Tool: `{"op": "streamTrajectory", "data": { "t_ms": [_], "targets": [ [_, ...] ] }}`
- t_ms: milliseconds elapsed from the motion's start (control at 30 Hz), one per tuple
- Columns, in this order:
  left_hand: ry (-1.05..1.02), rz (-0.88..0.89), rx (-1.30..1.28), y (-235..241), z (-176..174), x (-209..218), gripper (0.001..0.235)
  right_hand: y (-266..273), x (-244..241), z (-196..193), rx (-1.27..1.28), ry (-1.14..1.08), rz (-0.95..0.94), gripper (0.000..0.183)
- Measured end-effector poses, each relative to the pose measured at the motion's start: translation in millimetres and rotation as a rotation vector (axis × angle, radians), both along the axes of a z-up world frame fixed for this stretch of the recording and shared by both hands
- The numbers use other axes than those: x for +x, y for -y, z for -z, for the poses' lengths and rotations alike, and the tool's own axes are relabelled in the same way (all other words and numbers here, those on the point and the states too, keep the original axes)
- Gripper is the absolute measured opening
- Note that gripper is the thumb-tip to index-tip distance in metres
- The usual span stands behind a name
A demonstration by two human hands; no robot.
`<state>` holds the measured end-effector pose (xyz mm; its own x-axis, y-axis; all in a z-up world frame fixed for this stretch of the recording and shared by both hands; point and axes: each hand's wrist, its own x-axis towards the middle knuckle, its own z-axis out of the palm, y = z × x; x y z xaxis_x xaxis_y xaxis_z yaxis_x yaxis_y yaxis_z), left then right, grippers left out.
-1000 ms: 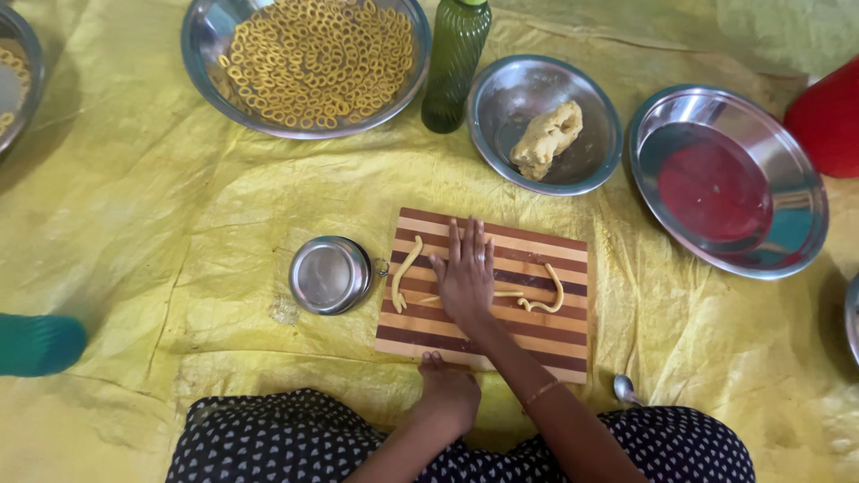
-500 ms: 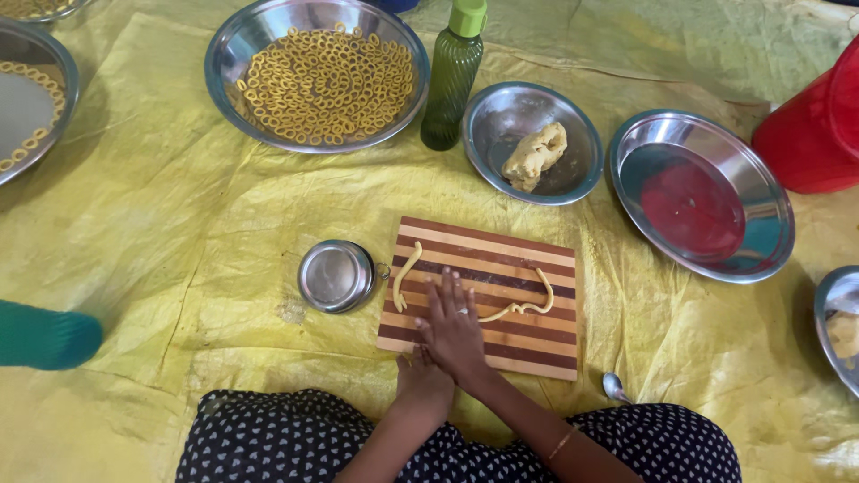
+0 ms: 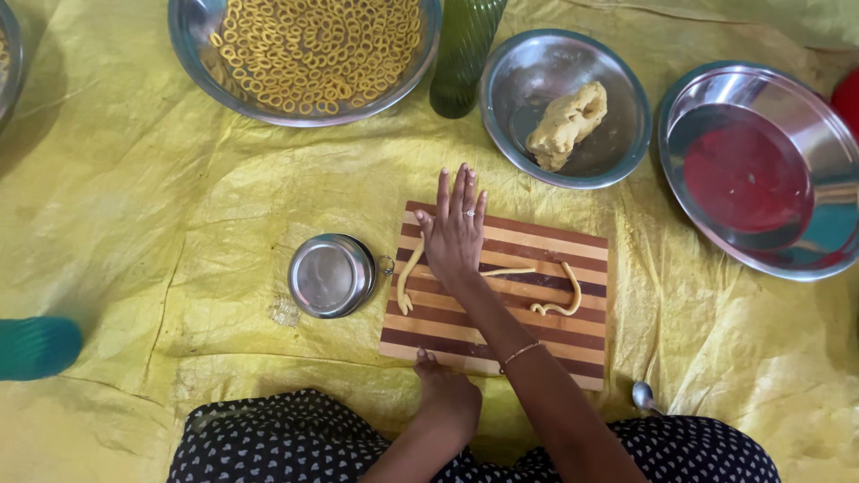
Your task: The person rolls small pieces of dough into thin ropes on a wooden board, then joins the ends to form ring shapes. The formed rings are placed into a large metal bowl containing similar finished items.
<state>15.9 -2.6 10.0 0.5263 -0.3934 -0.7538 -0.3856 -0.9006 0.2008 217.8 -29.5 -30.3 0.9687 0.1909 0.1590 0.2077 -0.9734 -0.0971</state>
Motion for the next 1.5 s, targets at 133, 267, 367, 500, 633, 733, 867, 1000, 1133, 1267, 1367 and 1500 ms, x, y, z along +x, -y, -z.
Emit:
{"op": "streamTrajectory", "data": {
  "t_ms": [133, 267, 367, 500, 633, 733, 867, 1000, 1133, 1267, 1367, 1500],
  "targets": [
    [0.003, -0.001, -0.020, -3.5, -5.2, 1.2, 0.044, 0.9, -10.7, 4.7, -0.017, -0.006, 0.015, 0.080],
    [0.061, -0.022, -0.077, -5.5, -2.9, -1.3, 0.043, 4.6, -43.7, 1.3, 0.000, -0.066, 0.015, 0.080],
    [0.053, -0.088, -0.135, -6.1, 4.0, 0.8, 0.054, 14.2, -88.7, -4.8, 0.029, -0.035, -0.081, 0.076],
    [0.059, -0.162, -0.209, -4.7, 12.9, 2.9, 0.073, 33.7, -127.6, -18.3, 0.059, -0.187, -0.224, 0.082],
    [0.145, -0.172, -0.193, -8.0, 17.7, -5.8, 0.054, 90.4, -135.8, -35.3, 0.394, -0.209, -0.060, 0.082],
    [0.102, -0.057, -0.074, -9.8, 15.2, -4.9, 0.045, 150.0, -135.2, -50.5, 0.444, -0.294, 0.163, 0.063],
    [0.106, -0.081, -0.070, -10.8, 14.0, -3.0, 0.047, 199.4, -149.7, -57.9, 0.265, -0.090, 0.073, 0.037],
    [0.127, -0.084, -0.053, -10.2, 14.7, -4.1, 0.047, 198.0, -154.5, -57.7, 0.300, -0.087, 0.129, 0.039],
    [0.096, -0.107, -0.029, -10.6, 13.9, -7.0, 0.042, 179.6, -152.5, -53.5, 0.246, -0.078, 0.163, 0.032],
    [0.094, -0.096, -0.010, -10.3, 14.0, -8.2, 0.040, 191.8, -142.1, -47.9, 0.420, -0.295, 0.480, 0.025],
    [0.101, -0.084, -0.002, -11.0, 15.0, -8.5, 0.038, 217.0, -130.7, -44.0, 0.627, 0.019, 0.430, 0.020],
    [0.127, -0.084, -0.016, -11.6, 14.6, -11.4, 0.039, 241.1, -121.4, -39.2, 0.888, 0.091, 0.539, 0.025]
  ]
}}
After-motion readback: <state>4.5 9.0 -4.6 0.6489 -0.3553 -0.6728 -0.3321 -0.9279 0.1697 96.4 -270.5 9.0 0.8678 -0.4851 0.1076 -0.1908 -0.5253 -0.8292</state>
